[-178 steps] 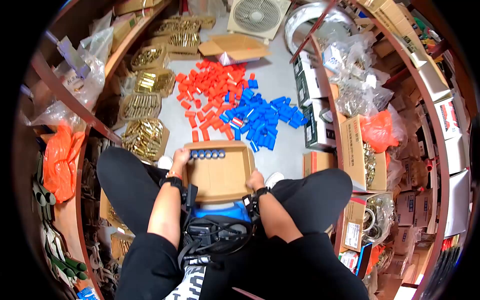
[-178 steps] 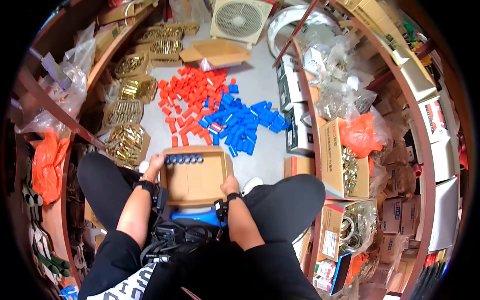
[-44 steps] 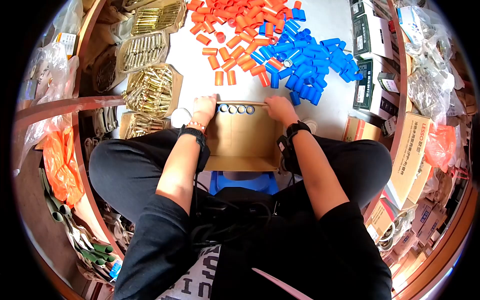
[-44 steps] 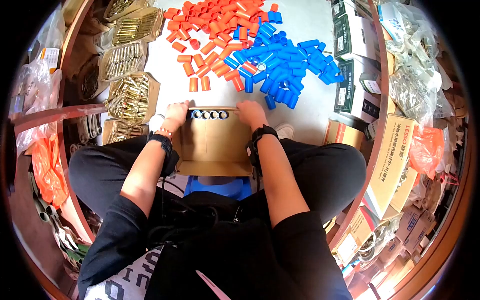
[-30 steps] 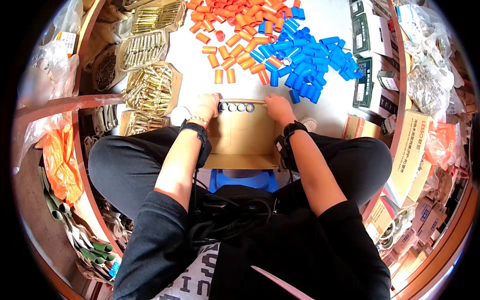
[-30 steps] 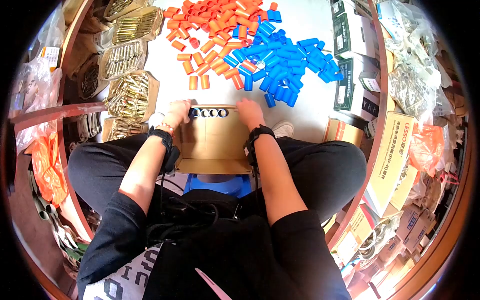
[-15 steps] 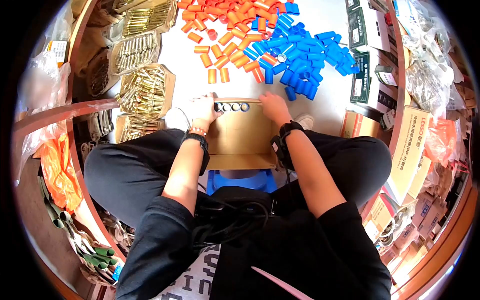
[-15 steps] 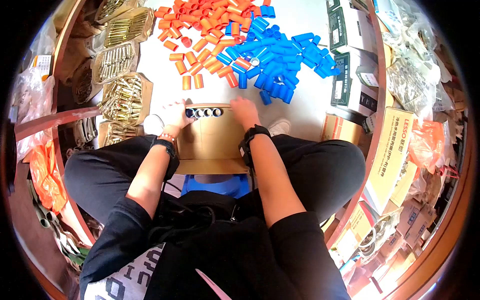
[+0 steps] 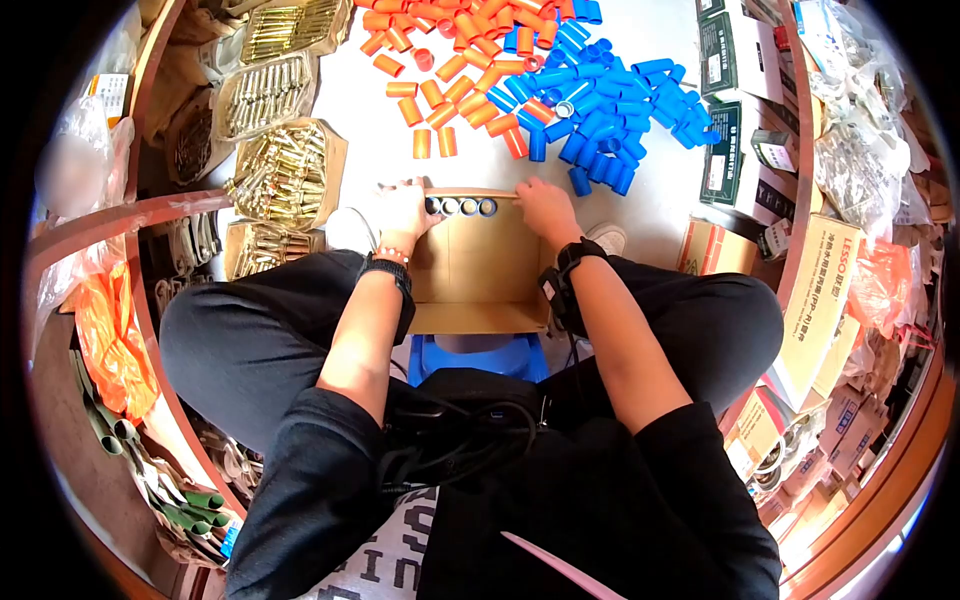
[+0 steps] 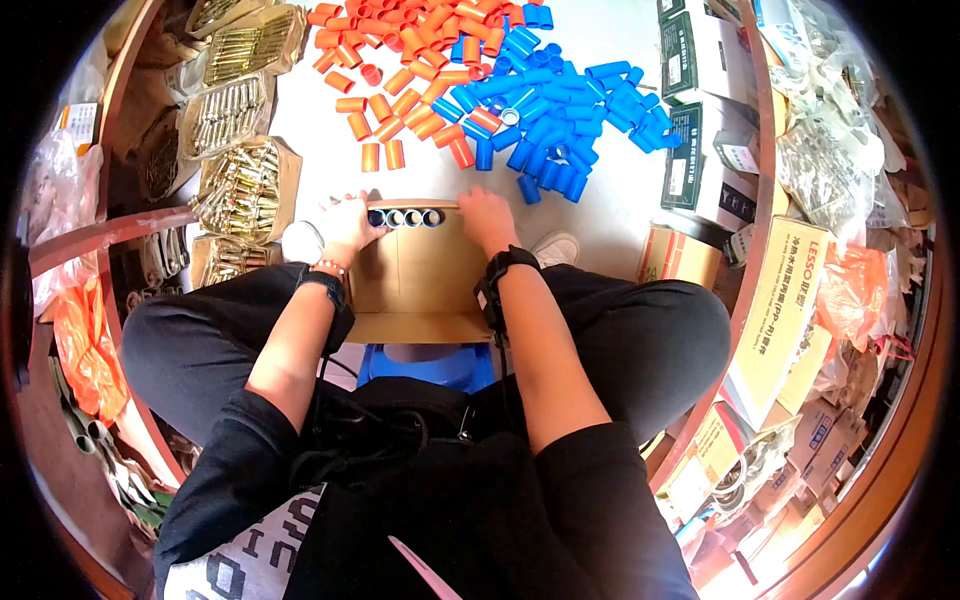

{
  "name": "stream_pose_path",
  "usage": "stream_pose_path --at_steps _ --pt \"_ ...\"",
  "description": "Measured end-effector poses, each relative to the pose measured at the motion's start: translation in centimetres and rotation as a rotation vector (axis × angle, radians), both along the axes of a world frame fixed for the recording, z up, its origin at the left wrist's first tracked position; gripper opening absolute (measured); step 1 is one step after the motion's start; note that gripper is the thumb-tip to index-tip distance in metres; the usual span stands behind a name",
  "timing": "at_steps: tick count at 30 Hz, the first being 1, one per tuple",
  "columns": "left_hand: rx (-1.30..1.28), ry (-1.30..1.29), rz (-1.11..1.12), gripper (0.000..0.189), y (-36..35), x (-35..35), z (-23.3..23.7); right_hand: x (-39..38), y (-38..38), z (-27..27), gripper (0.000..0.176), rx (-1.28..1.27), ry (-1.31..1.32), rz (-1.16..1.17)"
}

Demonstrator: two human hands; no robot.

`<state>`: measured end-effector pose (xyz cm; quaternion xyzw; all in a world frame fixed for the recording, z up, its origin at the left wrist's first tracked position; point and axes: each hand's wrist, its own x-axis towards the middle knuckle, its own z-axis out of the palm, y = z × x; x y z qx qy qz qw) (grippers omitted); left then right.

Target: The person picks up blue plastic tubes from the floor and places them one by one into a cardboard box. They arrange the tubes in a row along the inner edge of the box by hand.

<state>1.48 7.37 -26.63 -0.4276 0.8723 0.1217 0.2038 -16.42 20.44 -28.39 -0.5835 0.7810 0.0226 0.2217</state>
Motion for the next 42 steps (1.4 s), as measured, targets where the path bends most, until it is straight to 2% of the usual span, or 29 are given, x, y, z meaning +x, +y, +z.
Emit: stream_pose_path --at_steps 7,10,12,13,14,15,17,20,23,25,26,27,29,32,34,37,38,42 --pt "0.055 0.107 -0.07 0.066 -0.5 0.8 0.4 0.2 0.2 0.0 0.016 -0.091 0.029 -0.02" --pt "0.096 0.26 -0.023 0.059 -0.3 1.2 1.1 0.4 -0.1 1.0 0.02 -0.057 0.023 -0.062" --pt "0.217 0.54 0.058 0.052 -1.3 2.0 -0.4 0.4 -0.4 2.0 0.023 -0.018 -0.009 -0.128" --pt "0.278 0.68 0.097 0.049 -1.9 2.2 -0.7 0.5 -0.3 2.4 0.023 -0.164 0.052 -0.103" --pt "0.233 0.751 0.175 0.037 -2.2 2.2 -1.0 0.5 -0.3 2.8 0.023 -0.31 0.112 -0.078" --pt "0.129 0.734 0.26 0.034 -2.0 2.1 1.0 0.7 -0.3 3.0 0.024 -0.456 0.172 -0.054" --pt "-0.074 0.909 0.275 0.026 -2.7 2.9 0.0 1.2 -0.7 3.3 0.018 -0.496 0.12 -0.045" --pt "0.148 0.906 0.499 0.021 -2.6 3.8 1.5 2.8 -1.2 3.3 0.012 -0.413 -0.092 -0.06" --pt "0.72 0.982 0.511 0.022 -3.1 5.4 -1.6 4.8 -1.2 1.7 0.014 -0.352 -0.216 0.007" --pt "0.906 0.876 0.539 0.024 -2.1 5.6 -1.2 6.0 -0.5 1.5 0.013 -0.217 -0.241 0.112" --pt "0.982 0.776 0.558 0.026 -1.8 5.7 -1.4 6.5 -0.3 0.4 0.013 -0.034 -0.263 0.109" --pt "1.057 0.673 0.578 0.028 -1.4 5.7 -1.6 6.7 0.1 -0.1 0.014 0.038 -0.25 0.135" --pt "1.055 0.45 0.567 0.025 -0.9 5.8 -2.2 6.9 0.9 -1.2 0.02 0.182 -0.228 0.187" --pt "0.89 0.273 0.412 0.028 -0.5 5.5 -2.6 6.7 1.4 -1.0 0.036 0.256 -0.263 0.153" --pt "0.752 0.241 0.254 0.035 -0.3 5.1 -3.4 6.4 1.6 -2.1 0.043 0.206 -0.3 0.193" --pt "0.753 0.153 0.148 0.045 0.1 4.5 -3.2 6.7 1.1 -2.3 0.048 0.199 -0.343 0.229" --pt "0.799 0.112 0.133 0.052 0.2 4.3 -2.8 6.8 0.9 -2.2 0.049 0.208 -0.355 0.237" --pt "0.802 0.145 0.154 0.059 0.8 4.2 -2.8 7.3 0.9 -1.6 0.051 0.028 -0.372 0.196"
